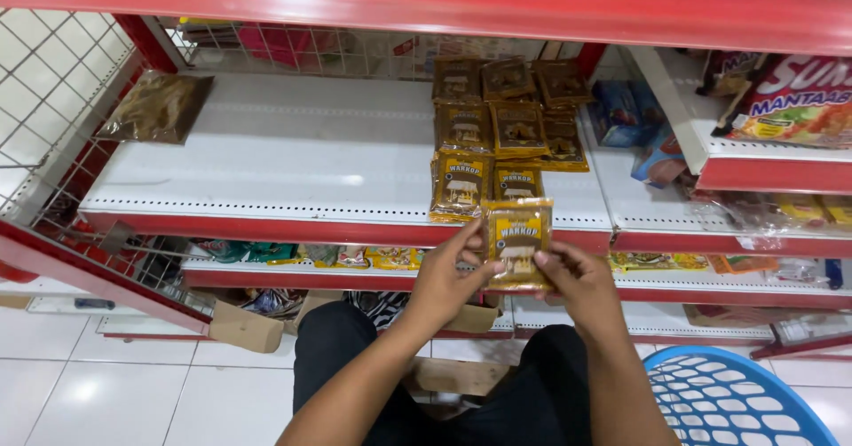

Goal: Picking up food packets and arranging them on store shelves while handling currency.

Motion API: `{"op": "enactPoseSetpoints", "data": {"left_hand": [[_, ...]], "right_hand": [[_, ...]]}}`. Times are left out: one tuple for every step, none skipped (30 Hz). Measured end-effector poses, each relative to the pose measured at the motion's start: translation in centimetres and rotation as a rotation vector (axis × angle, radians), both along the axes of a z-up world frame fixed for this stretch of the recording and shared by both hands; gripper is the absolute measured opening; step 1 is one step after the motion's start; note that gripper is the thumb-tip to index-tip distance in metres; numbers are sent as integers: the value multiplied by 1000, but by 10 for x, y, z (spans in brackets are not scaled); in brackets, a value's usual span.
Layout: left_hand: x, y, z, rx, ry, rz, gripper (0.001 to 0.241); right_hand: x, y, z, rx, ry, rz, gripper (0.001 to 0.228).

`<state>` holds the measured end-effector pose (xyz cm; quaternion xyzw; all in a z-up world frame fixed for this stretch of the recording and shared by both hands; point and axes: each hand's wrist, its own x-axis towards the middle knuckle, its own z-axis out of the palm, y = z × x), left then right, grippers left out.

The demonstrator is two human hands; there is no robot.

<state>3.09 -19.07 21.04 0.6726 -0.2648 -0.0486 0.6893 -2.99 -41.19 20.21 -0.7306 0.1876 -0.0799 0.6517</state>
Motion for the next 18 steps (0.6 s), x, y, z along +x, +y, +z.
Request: {"op": "enactPoseSetpoints", "data": {"left_hand": [[6,-3,13,1,-6,-5,61],[12,-7,27,80,-11,18,71],[18,-11,40,159,-14,40,81],[27,-14,46,159,-18,36,81],[35,-18,50,273,-354,182,74],[43,-21,55,384,-694,323,68],[52,-29,54,384,-697,318,68],[61,-38,53,459,-698,300,57],[72,-46,53,533,-702,283,47],[76,-53,51,533,-708,281,47],[80,-61,47,638,-789,226,46],[84,-68,44,743,-868,169,46],[85,-71,43,742,-871,168,46],[85,-74,42,850,-836,82,52],[85,-78,41,958,-797,-5,59],[87,-80,39,957,-800,-7,59],[89,-83,37,1017,-788,-17,56],[91,-86,36,1076,-775,-28,54]], "right_hand": [[6,0,17,1,-6,-5,39],[12,0,33,11,-80,-4,42],[18,0,50,20,-153,-4,46],[28,-3,57,19,-157,-9,46],[37,-5,63,14,-170,-19,46],[46,-7,69,9,-183,-30,46],[58,-14,59,11,-185,-34,46],[70,-22,49,-80,-118,-32,43],[83,-29,41,-170,-54,-29,40],[80,-23,42,-169,-58,-33,40],[77,-18,44,-485,-112,-87,34],[75,-13,45,-801,-165,-141,31],[74,-15,41,-802,-166,-144,31],[73,-17,36,-877,-271,-159,29],[72,-19,30,-951,-375,-173,28],[69,-20,31,-951,-375,-175,28],[66,-21,32,-925,-359,-190,26],[63,-22,32,-898,-343,-204,25]]}}
